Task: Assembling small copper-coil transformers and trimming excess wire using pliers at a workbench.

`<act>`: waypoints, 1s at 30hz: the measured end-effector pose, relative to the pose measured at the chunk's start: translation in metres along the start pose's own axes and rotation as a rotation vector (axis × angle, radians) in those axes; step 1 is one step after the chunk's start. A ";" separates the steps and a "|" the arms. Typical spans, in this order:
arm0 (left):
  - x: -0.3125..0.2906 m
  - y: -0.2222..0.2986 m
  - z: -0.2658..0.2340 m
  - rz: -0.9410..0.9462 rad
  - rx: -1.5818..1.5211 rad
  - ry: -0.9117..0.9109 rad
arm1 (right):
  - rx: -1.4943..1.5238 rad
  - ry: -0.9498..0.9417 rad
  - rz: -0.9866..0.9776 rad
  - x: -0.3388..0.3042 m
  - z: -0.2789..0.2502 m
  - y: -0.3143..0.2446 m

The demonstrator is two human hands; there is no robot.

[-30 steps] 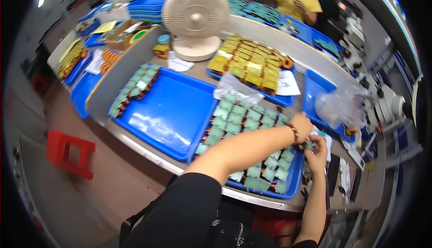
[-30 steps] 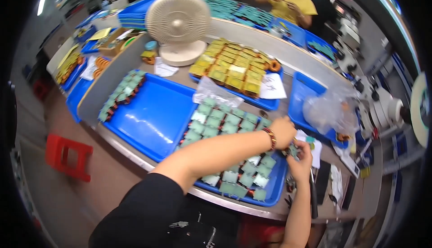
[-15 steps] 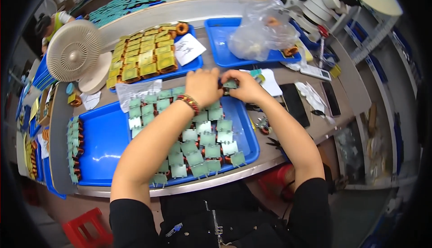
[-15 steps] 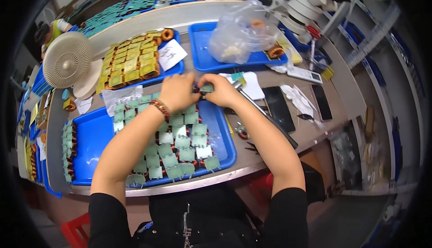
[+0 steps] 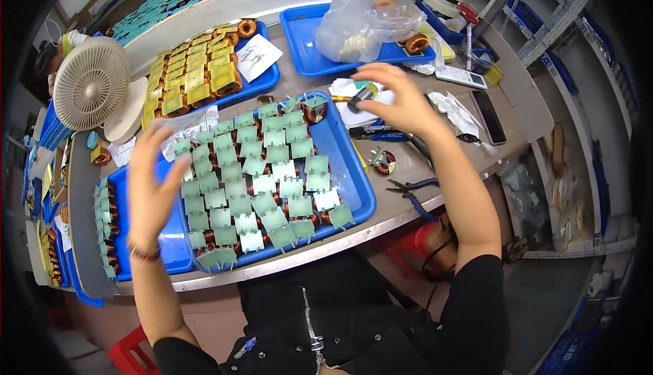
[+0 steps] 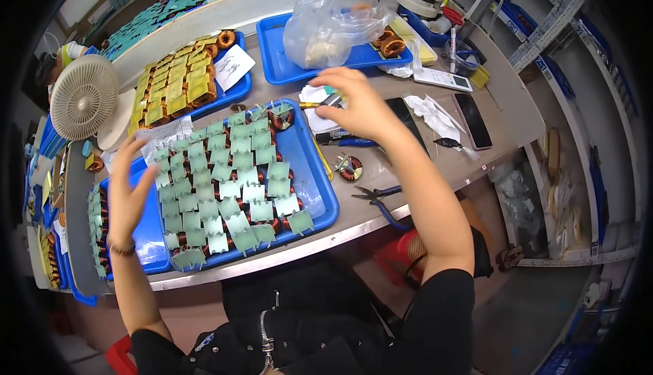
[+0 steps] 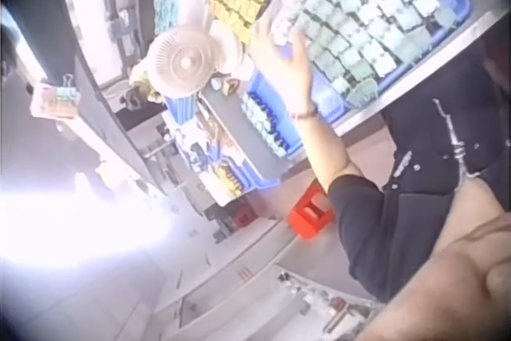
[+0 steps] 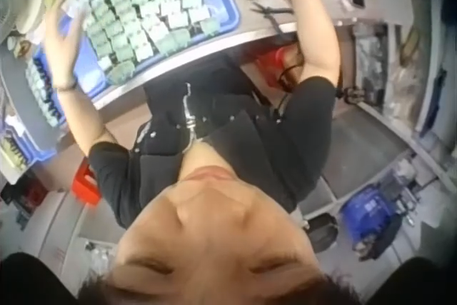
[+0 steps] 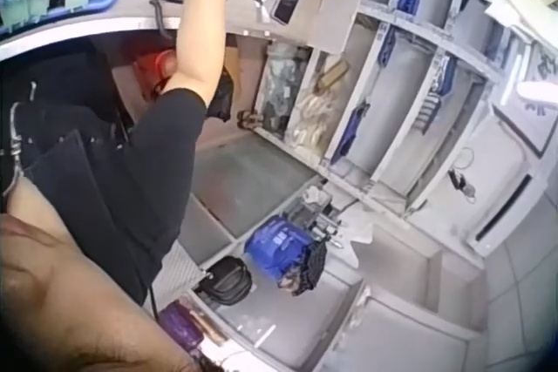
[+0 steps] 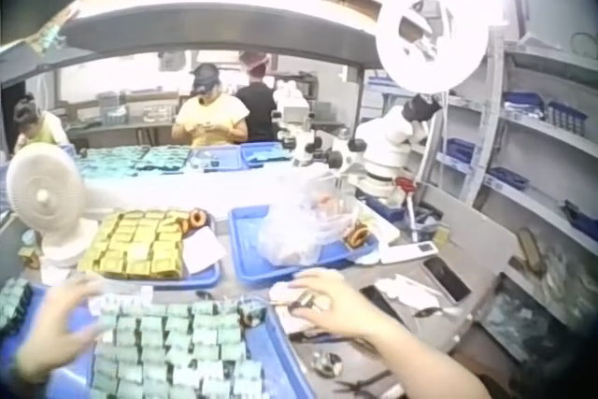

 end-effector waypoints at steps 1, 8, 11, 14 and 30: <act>-0.016 -0.038 -0.014 -0.089 0.045 0.079 | 0.020 0.032 0.046 -0.011 -0.011 -0.006; -0.170 -0.290 -0.088 -0.578 0.410 0.428 | 0.062 0.056 0.231 -0.078 -0.028 -0.041; -0.187 -0.317 -0.078 -0.704 0.199 0.362 | 0.082 0.086 0.264 -0.093 -0.017 -0.047; -0.187 -0.299 -0.079 -0.783 0.255 0.459 | -0.015 -0.031 0.335 -0.098 0.006 -0.049; -0.147 -0.322 -0.091 -1.028 0.645 0.205 | -0.210 0.042 0.248 -0.102 0.025 -0.062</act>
Point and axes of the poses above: each hand's wrist, its own x-axis towards the middle knuckle, its own z-axis out of the palm, y = z × x, the point moved 4 cm from there along x, towards the middle knuckle, and after that the axes turned 14 degrees about -z, right-handed, at the moved point
